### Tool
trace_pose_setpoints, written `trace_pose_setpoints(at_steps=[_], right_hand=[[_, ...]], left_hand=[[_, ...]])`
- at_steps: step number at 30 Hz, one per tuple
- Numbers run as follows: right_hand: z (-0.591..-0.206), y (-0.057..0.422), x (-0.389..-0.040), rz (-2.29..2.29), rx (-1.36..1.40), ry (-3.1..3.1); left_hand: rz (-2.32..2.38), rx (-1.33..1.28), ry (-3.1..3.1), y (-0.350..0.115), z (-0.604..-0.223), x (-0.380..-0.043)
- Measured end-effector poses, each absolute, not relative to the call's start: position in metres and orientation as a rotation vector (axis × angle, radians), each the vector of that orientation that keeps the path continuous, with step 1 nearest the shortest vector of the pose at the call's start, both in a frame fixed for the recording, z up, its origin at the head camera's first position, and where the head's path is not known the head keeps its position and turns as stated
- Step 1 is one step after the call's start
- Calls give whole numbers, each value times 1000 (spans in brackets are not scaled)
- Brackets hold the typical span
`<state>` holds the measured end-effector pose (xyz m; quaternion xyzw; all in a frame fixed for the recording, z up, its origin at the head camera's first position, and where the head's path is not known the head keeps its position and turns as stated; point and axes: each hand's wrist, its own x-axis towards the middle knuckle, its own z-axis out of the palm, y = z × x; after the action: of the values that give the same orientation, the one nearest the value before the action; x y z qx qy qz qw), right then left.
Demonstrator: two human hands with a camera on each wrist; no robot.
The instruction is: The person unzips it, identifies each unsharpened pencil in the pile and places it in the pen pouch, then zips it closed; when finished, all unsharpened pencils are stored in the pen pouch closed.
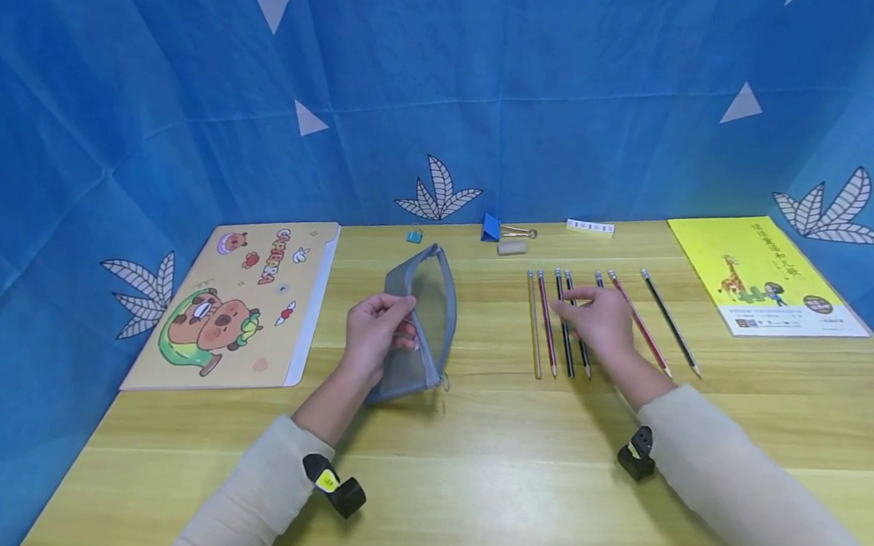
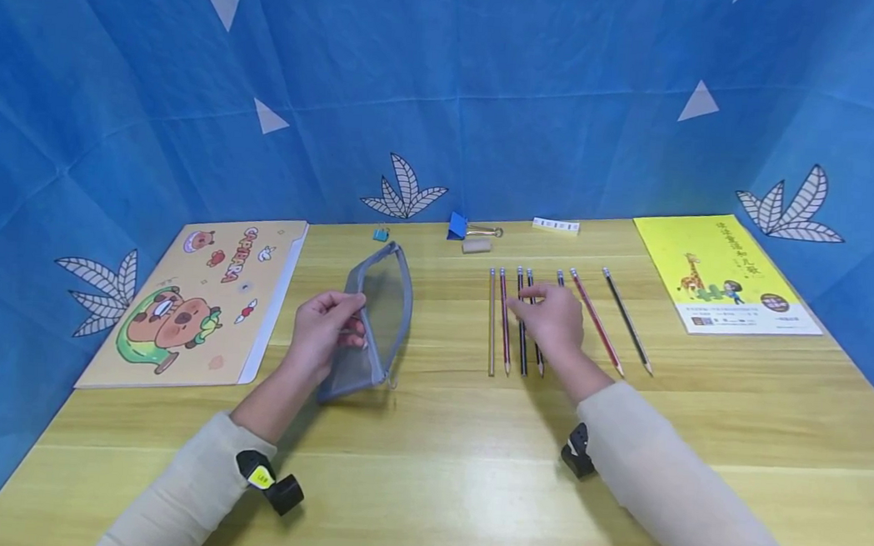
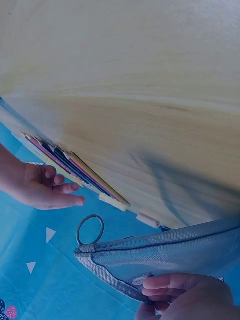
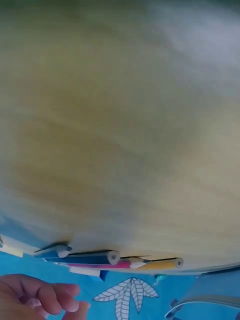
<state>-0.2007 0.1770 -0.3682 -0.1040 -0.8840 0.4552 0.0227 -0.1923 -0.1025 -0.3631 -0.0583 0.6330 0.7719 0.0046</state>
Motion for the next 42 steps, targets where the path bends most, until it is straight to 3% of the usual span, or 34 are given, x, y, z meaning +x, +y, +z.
trace_pose_setpoints(at_steps=[10,20,33,42], right_hand=[[-371,184,-200,1038,-206,-2936],[-372,186,-200,866,-194,-3014],[-370,181,-201,846,-197,-3110],[-369,178,-200,984,-211,-3113]], left_hand=[[2449,-69,2030,-108,-398,-211],[2431,-172,1973,-101,-362,-191],[2417,-117,2036,-104,-385,-203],[2429,-178,1953,-98,-359,-189]])
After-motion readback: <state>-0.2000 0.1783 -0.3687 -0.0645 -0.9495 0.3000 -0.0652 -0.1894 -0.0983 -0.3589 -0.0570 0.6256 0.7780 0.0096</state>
